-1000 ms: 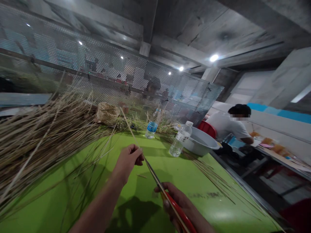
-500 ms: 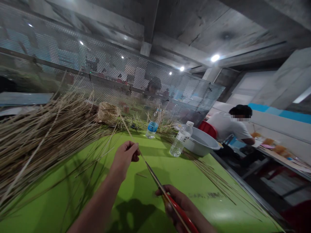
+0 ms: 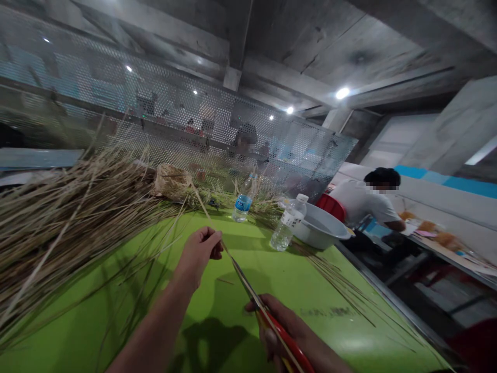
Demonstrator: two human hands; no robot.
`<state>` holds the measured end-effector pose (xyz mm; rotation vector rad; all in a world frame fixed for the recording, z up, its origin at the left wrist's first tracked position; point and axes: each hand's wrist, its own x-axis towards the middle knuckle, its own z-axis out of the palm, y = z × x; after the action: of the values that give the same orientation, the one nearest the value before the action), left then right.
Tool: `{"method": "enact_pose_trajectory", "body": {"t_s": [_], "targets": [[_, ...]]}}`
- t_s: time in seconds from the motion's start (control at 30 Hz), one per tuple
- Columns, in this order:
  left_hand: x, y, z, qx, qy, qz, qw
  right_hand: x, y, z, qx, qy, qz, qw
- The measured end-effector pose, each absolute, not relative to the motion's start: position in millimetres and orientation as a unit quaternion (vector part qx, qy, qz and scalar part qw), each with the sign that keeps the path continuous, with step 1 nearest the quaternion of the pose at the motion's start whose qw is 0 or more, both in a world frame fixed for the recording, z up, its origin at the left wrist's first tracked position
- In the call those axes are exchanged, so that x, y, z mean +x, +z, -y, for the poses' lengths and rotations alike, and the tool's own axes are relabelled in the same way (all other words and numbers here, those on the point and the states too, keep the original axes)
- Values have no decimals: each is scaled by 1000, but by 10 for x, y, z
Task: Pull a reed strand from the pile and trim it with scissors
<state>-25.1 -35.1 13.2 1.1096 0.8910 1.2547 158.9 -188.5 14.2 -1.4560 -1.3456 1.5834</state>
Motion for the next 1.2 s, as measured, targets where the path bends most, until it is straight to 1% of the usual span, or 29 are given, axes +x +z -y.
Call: {"method": "enact_pose_trajectory", "body": {"t_s": [0.27, 0.5, 0.67, 0.97, 1.13, 1.2], "targets": [[-222, 126, 358, 481, 520, -393, 586, 1655, 50, 1886, -541, 585, 523, 302], [-237, 114, 352, 484, 521, -395, 582, 1648, -77, 1868, -569, 529, 548, 308], [-224, 112, 357, 481, 525, -396, 579, 1657, -50, 1891, -562, 500, 580, 313], [-221, 110, 354, 493, 516, -402, 574, 1583, 109, 1895, -555, 512, 576, 313], [-222, 103, 355, 492, 510, -401, 580, 1645, -44, 1832, -556, 481, 592, 329], [-214, 98, 355, 492, 510, -397, 584, 1664, -97, 1814, -553, 489, 589, 328]]}}
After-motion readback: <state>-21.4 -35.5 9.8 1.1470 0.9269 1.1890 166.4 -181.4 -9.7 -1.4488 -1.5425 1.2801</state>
